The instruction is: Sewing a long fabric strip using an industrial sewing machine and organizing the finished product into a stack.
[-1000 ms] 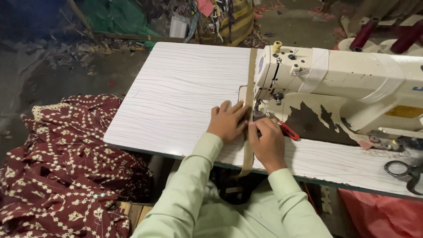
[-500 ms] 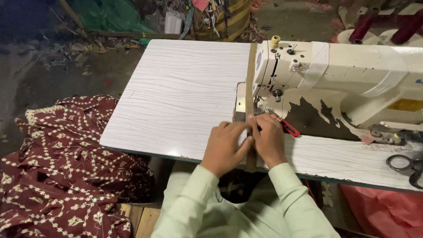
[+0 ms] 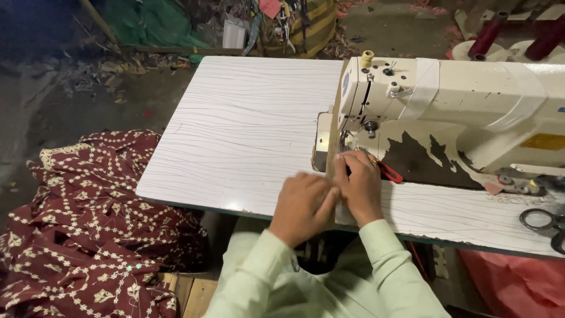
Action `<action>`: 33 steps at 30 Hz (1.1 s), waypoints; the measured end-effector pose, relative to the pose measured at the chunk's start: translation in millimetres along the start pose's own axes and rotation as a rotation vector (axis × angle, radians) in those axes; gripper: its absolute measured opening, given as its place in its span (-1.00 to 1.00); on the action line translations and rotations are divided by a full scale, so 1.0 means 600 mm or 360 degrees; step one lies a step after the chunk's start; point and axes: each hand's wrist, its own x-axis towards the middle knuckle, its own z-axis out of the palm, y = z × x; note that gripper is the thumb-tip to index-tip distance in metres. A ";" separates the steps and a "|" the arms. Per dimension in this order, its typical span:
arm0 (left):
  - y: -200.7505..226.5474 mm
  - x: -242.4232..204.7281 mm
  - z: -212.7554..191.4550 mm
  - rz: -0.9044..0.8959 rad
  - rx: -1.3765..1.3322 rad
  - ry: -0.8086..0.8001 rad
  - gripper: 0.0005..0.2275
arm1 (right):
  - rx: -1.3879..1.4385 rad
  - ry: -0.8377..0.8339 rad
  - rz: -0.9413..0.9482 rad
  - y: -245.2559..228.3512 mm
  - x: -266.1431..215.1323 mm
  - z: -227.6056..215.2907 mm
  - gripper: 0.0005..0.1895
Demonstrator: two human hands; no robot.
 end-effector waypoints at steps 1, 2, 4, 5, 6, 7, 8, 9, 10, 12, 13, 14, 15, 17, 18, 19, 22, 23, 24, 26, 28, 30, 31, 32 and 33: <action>-0.020 -0.002 0.020 -0.0006 -0.0010 0.0000 -0.77 | -0.0009 -0.0008 0.0003 0.000 -0.007 -0.005 -0.62; -0.042 0.001 0.038 -0.0102 0.0230 -0.0254 -0.70 | 0.0063 0.0016 -0.0008 -0.001 -0.006 -0.009 -0.62; -0.052 -0.008 0.050 -0.0202 0.0477 -0.0502 -0.38 | 0.0141 0.0040 -0.0026 -0.006 -0.004 -0.016 -0.60; -0.040 -0.022 0.045 -0.0123 0.0430 -0.0424 -0.44 | 0.0165 0.0031 0.0042 -0.009 -0.004 -0.019 -0.60; -0.027 -0.036 0.043 -0.0041 0.0379 -0.0353 -0.49 | 0.0188 0.0022 0.0118 -0.010 -0.005 -0.022 -0.61; 0.000 -0.050 0.026 -0.0042 0.0381 -0.0355 -0.49 | 0.0190 0.0021 0.0119 -0.006 -0.002 -0.017 -0.61; 0.028 -0.066 0.007 -0.0071 0.0266 -0.0278 -0.68 | 0.0161 0.0039 0.0069 -0.003 -0.001 -0.012 -0.63; 0.056 -0.081 -0.012 -0.0101 0.0151 -0.0201 -0.73 | 0.0132 0.0057 0.0019 -0.001 -0.001 -0.008 -0.65; 0.067 -0.094 -0.019 -0.0093 0.0152 -0.0207 -0.73 | 0.0133 0.0065 0.0025 0.005 -0.002 -0.003 -0.65; 0.088 -0.118 -0.031 -0.0179 -0.0301 -0.0343 -0.68 | 0.0014 0.0095 -0.0121 0.016 -0.002 0.006 -0.77; 0.076 -0.090 -0.030 -0.0173 -0.0302 -0.0341 -0.68 | 0.0011 0.0100 -0.0122 0.015 0.008 0.004 -0.77; 0.069 -0.073 -0.030 -0.0081 -0.0201 -0.0224 -0.66 | -0.0006 0.0069 -0.0112 0.012 0.005 0.003 -0.85; 0.062 -0.057 -0.029 0.0011 -0.0100 -0.0108 -0.62 | -0.0024 0.0038 -0.0102 0.009 0.001 0.002 -0.92; 0.024 -0.031 0.008 -0.0124 0.0104 -0.0177 -0.79 | -0.0017 -0.0012 -0.0009 0.013 -0.006 0.004 -0.92; 0.005 -0.014 0.025 -0.0230 0.0302 -0.0241 -0.44 | -0.0023 -0.0034 0.0083 0.014 -0.007 0.001 -0.90; 0.028 -0.032 0.016 -0.0232 0.0305 -0.0240 -0.44 | -0.0020 -0.0035 0.0081 0.011 -0.011 0.003 -0.90; 0.088 -0.081 0.010 -0.0283 0.0399 -0.0504 -0.47 | -0.0042 0.0018 0.0077 0.016 -0.004 0.003 -0.89; 0.104 -0.109 0.013 -0.0230 0.0355 -0.0376 -0.65 | -0.0019 -0.0005 0.0106 0.019 0.000 0.005 -0.88; 0.121 -0.144 0.017 -0.0177 0.0304 -0.0269 -0.72 | 0.0003 -0.0032 0.0155 0.023 -0.007 0.007 -0.87; 0.095 -0.124 0.017 -0.0189 0.0217 -0.0209 -0.72 | 0.0012 -0.0023 0.0178 0.022 0.001 0.007 -0.88; 0.061 -0.094 0.026 -0.0218 0.0137 -0.0148 -0.64 | 0.0029 -0.0028 0.0195 0.012 -0.004 0.005 -0.89; 0.014 -0.037 0.046 -0.0216 0.0403 -0.0010 -0.80 | 0.0178 0.0016 0.0242 -0.003 -0.002 -0.005 -0.88; 0.003 -0.014 0.042 -0.0212 0.0404 -0.0003 -0.80 | 0.0177 0.0021 0.0236 0.002 -0.003 -0.001 -0.88; -0.006 0.008 0.041 -0.0284 0.0387 -0.0254 -0.70 | 0.0193 0.0088 0.0226 0.009 -0.006 0.002 -0.89; -0.014 0.032 0.041 -0.0354 0.0368 -0.0505 -0.45 | 0.0209 0.0155 0.0216 0.017 -0.008 0.004 -0.89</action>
